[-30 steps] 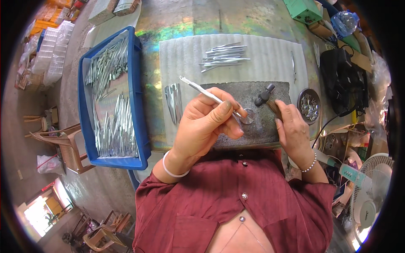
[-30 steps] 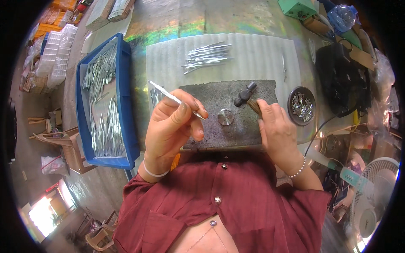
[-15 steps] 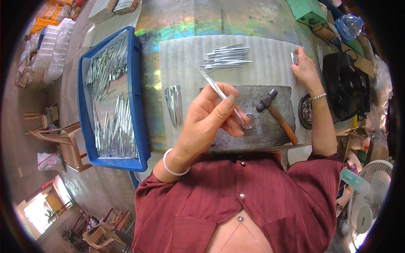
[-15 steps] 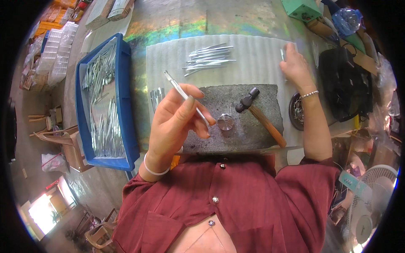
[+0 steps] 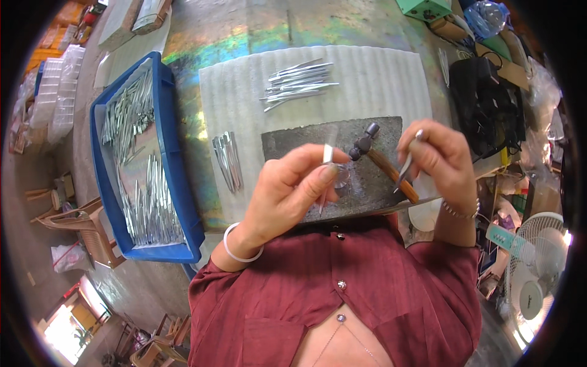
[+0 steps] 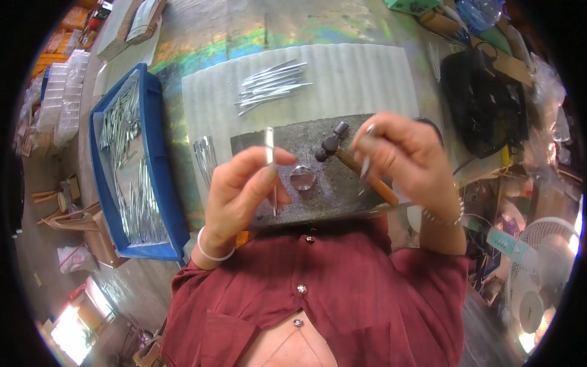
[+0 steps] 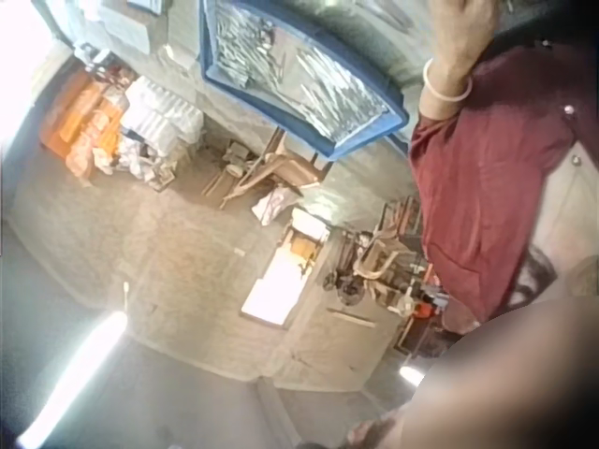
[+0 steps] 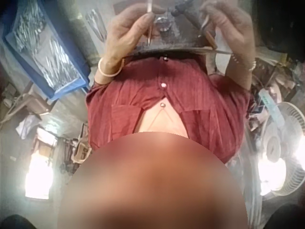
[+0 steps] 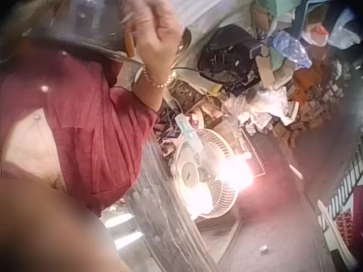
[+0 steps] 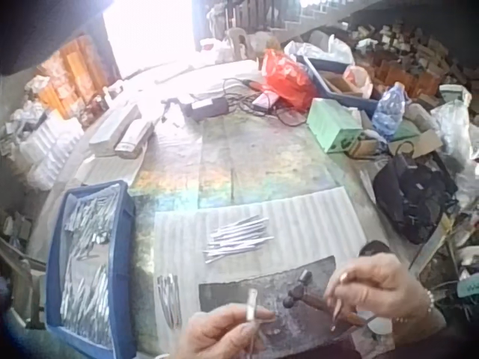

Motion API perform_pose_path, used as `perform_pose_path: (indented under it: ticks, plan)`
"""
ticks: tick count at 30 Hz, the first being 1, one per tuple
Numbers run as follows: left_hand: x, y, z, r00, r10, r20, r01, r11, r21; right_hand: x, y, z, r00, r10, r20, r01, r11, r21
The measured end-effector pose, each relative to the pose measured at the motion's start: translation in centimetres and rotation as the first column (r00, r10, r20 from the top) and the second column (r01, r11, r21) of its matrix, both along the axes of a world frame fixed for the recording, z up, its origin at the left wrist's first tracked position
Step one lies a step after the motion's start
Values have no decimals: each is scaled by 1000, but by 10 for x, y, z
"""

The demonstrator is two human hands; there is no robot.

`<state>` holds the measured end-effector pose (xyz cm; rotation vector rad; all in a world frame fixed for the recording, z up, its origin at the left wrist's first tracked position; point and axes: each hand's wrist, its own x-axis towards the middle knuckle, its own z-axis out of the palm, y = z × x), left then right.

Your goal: Stamping or marking small metal strips using a punch and a hammer on a metal block.

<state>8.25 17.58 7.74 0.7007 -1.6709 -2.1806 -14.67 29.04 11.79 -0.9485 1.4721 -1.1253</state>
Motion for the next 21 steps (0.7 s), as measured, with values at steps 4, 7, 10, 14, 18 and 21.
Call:
perform_pose_path:
  ticks: [4,7,10,14,18,21]
  plan:
    - [-8,13,-7,987,-69,-145,41,981,-189,40,6,4,991,-34,128,35,999,-4]
    - [-8,25,-5,986,24,-162,-38,996,-86,56,9,-6,993,-55,100,64,994,-85]
    - [-6,33,-3,975,135,-177,-150,986,-74,66,7,-11,991,-129,-45,109,944,-311]
    - [-1,35,-4,966,121,-228,-157,977,-146,67,6,-6,952,-119,-282,10,933,-359]
    - [1,35,0,982,73,-172,-109,972,-209,75,9,-3,935,-142,-326,30,945,-326]
    - [2,35,0,980,70,-188,-109,973,-202,77,9,-5,941,-163,-298,58,941,-333]
